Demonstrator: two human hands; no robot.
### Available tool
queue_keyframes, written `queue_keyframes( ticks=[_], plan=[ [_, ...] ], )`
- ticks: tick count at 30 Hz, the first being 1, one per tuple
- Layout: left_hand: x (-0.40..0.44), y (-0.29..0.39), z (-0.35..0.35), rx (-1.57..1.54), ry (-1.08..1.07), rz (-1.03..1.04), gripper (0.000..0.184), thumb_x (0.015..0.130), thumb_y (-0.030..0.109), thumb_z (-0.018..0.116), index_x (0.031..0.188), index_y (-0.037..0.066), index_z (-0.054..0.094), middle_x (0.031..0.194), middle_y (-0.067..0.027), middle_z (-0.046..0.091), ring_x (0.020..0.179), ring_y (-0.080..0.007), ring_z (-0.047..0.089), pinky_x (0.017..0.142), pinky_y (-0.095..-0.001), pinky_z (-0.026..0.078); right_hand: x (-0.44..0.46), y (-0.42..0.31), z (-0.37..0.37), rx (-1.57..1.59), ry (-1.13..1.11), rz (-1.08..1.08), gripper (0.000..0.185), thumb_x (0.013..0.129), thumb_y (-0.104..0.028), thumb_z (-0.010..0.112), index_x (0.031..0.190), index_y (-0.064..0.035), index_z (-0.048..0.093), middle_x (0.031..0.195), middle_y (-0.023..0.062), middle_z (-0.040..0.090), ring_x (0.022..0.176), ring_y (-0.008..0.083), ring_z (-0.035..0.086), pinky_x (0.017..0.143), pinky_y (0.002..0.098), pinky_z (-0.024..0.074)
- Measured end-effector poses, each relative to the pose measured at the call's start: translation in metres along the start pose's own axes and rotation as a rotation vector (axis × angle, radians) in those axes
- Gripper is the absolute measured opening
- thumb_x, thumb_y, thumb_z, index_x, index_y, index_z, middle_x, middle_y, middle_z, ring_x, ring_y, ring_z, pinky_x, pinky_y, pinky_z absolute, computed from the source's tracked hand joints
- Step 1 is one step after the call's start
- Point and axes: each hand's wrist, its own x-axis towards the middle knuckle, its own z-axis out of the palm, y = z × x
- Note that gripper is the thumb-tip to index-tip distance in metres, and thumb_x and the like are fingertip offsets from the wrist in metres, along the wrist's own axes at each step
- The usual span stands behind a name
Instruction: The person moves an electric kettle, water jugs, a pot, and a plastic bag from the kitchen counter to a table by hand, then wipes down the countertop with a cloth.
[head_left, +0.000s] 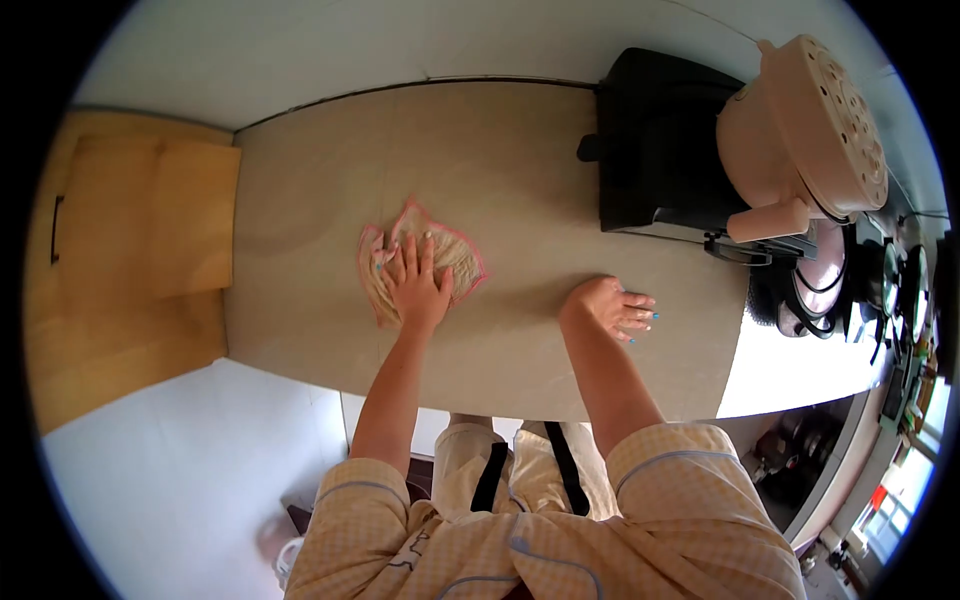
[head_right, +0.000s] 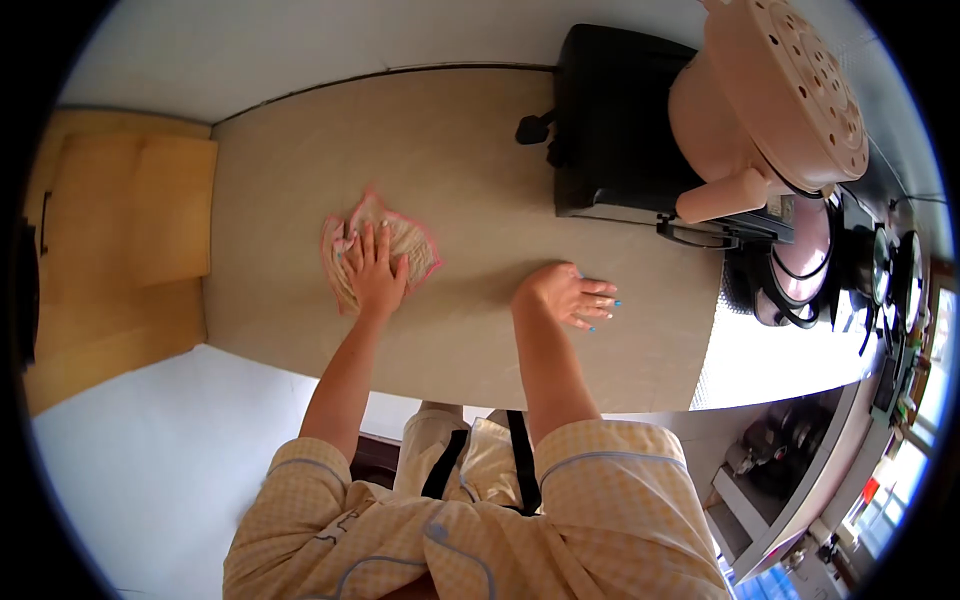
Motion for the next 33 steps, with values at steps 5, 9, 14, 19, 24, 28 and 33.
queue_keyframes(
  ticks=[5, 9, 14, 19, 24, 28, 33],
  plan=[
    [-0.077, -0.022, 0.003, -0.007, 0.048, -0.18, 0.06, 0.082, 0.043, 0.044, 0.134, 0.019, 0.029, 0.143, -0.006, 0.017, 0.13, -0.0298, 0.018, 0.102, -0.0562, 0.008, -0.002, 0.005, -0.001, -0.027, -0.008, -0.099, 0.062, 0.082, -0.028, 0.026, 0.138, -0.0073, 0.01, 0.144, 0.0112, 0.011, 0.133, 0.031, 0.009, 0.104, 0.0523, 0.008],
    [-0.131, -0.014, 0.01, -0.022, 0.03, -0.274, 0.061, 0.081, 0.042, 0.044, 0.135, 0.016, 0.028, 0.143, -0.0095, 0.017, 0.129, -0.0327, 0.018, 0.1, -0.0584, 0.009, 0.001, 0.015, 0.005, -0.086, -0.028, -0.39, 0.062, 0.083, -0.028, 0.03, 0.138, -0.0069, 0.011, 0.144, 0.0132, 0.011, 0.133, 0.0312, 0.007, 0.103, 0.0536, 0.0094],
    [-0.139, -0.008, 0.01, -0.024, -0.049, -0.32, 0.064, 0.081, 0.038, 0.044, 0.137, 0.014, 0.022, 0.143, -0.0149, 0.013, 0.128, -0.039, 0.016, 0.097, -0.0631, 0.009, -0.004, 0.015, 0.008, -0.177, -0.014, -0.698, 0.063, 0.085, -0.031, 0.032, 0.138, -0.0055, 0.011, 0.144, 0.0124, 0.01, 0.133, 0.0311, 0.008, 0.103, 0.0539, 0.0083],
    [-0.091, -0.022, 0.011, 0.03, -0.014, -0.257, 0.066, 0.081, 0.04, 0.044, 0.137, 0.012, 0.021, 0.142, -0.0171, 0.011, 0.129, -0.0405, 0.011, 0.094, -0.0669, 0.008, -0.006, 0.015, 0.011, -0.185, 0.016, -0.721, 0.065, 0.086, -0.038, 0.033, 0.138, -0.0052, 0.011, 0.143, 0.0136, 0.012, 0.132, 0.0319, 0.009, 0.103, 0.0534, 0.0094],
    [-0.01, -0.026, 0.005, 0.011, -0.009, -0.172, 0.066, 0.082, 0.039, 0.044, 0.137, 0.012, 0.02, 0.143, -0.0166, 0.011, 0.129, -0.0403, 0.01, 0.094, -0.067, 0.008, -0.007, 0.013, 0.011, -0.196, 0.033, -0.72, 0.064, 0.086, -0.037, 0.034, 0.137, -0.0055, 0.013, 0.143, 0.0146, 0.013, 0.132, 0.0324, 0.011, 0.104, 0.052, 0.0106],
    [0.07, -0.022, 0.004, 0.078, 0.013, -0.133, 0.066, 0.082, 0.042, 0.043, 0.137, 0.012, 0.02, 0.142, -0.0166, 0.012, 0.129, -0.04, 0.011, 0.094, -0.0669, 0.009, -0.007, 0.012, 0.011, -0.172, 0.022, -0.745, 0.063, 0.086, -0.036, 0.035, 0.137, -0.0057, 0.014, 0.142, 0.0155, 0.014, 0.132, 0.033, 0.011, 0.104, 0.0509, 0.0107],
    [0.161, 0.004, 0.003, -0.001, 0.056, -0.082, 0.065, 0.083, 0.043, 0.04, 0.137, 0.012, 0.021, 0.142, -0.0167, 0.012, 0.129, -0.0399, 0.012, 0.093, -0.0678, 0.01, -0.005, 0.012, 0.009, -0.187, 0.04, -0.755, 0.063, 0.085, -0.035, 0.037, 0.137, -0.006, 0.015, 0.142, 0.0156, 0.016, 0.131, 0.0327, 0.013, 0.104, 0.0508, 0.0114]
  ],
)
